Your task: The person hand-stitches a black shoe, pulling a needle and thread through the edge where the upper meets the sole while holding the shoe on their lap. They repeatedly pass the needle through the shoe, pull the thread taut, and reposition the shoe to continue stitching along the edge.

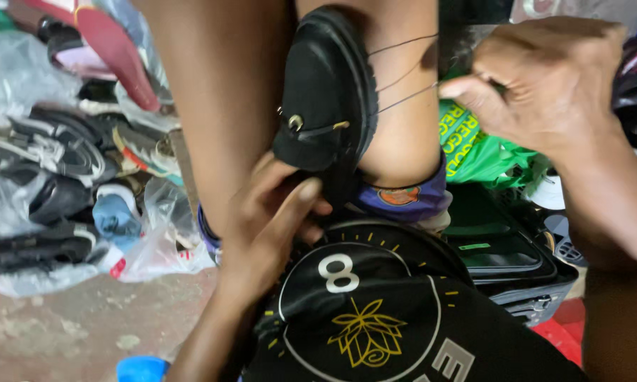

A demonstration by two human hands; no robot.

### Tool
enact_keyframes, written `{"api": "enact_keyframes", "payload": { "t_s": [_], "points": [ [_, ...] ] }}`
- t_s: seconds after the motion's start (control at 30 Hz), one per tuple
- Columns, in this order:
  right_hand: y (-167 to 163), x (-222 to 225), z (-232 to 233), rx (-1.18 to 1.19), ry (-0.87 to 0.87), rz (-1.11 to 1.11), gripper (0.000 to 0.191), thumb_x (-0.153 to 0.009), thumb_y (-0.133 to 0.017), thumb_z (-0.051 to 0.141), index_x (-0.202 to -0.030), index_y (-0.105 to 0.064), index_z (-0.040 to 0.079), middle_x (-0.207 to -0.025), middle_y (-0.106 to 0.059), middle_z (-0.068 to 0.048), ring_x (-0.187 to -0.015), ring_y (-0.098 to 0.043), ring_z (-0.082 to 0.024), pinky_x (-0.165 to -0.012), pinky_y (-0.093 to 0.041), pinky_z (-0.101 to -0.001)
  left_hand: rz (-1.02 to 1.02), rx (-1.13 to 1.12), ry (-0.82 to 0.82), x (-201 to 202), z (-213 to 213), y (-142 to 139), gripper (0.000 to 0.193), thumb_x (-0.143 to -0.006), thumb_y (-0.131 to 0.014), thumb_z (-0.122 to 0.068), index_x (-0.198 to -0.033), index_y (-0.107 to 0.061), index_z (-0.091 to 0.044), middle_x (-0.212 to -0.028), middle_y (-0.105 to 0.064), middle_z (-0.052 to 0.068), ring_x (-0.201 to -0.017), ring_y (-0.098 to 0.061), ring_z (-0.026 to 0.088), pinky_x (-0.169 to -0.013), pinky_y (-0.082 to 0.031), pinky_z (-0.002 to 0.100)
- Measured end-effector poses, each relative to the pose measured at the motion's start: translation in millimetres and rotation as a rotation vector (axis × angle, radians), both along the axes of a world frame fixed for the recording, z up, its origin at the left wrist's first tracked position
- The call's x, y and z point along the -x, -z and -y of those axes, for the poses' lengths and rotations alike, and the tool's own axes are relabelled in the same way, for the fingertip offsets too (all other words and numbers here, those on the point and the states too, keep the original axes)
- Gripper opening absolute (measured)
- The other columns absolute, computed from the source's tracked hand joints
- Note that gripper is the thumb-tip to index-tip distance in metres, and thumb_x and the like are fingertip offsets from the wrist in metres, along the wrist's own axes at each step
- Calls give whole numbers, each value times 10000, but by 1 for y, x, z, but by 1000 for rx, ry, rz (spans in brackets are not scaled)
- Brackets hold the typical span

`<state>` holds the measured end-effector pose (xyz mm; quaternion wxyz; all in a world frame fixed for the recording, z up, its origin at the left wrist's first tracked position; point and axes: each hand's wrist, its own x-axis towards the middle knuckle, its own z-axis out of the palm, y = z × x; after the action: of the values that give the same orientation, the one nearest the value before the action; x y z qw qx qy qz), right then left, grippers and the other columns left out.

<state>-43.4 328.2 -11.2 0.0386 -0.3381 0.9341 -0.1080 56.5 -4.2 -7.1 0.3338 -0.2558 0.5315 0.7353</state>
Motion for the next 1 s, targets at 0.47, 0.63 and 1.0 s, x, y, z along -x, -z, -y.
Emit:
{"api": "enact_keyframes", "payload": {
  "t_s": [0.47, 0.63, 1.0],
  "points": [
    [-33, -21, 22, 40, 96, 86, 494, -921, -776, 464, -713, -620, 43, -718, -619, -67, -579, -589, -262, -554, -432, -366, -1305, 883, 487, 60, -55, -28, 304, -869, -736, -52, -1167, -688, -17, -1170, -662, 85, -921, -643, 237, -712, -542, 315],
    [-24, -4, 39, 191, -86, 114, 284, -938, -834, 397, -826, -750, 150, -790, -683, -12, -662, -633, -181, -602, -474, -328, -1221, 792, 456, 62, -53, -14, 174, -1018, -743, -82, -1165, -652, -92, -1092, -655, 36, -923, -615, 220, -761, -532, 321],
    [37, -11, 24, 389, 234, 36, 61, -1091, -672, 11, -1062, -620, 23, -1067, -626, -116, -906, -647, -258, -782, -515, -343, -625, -19, -43, 44, -19, -21, 295, -1057, -555, -28, -1346, -511, 8, -816, -575, -17, -673, -539, 40, -753, -540, 234]
  ]
}}
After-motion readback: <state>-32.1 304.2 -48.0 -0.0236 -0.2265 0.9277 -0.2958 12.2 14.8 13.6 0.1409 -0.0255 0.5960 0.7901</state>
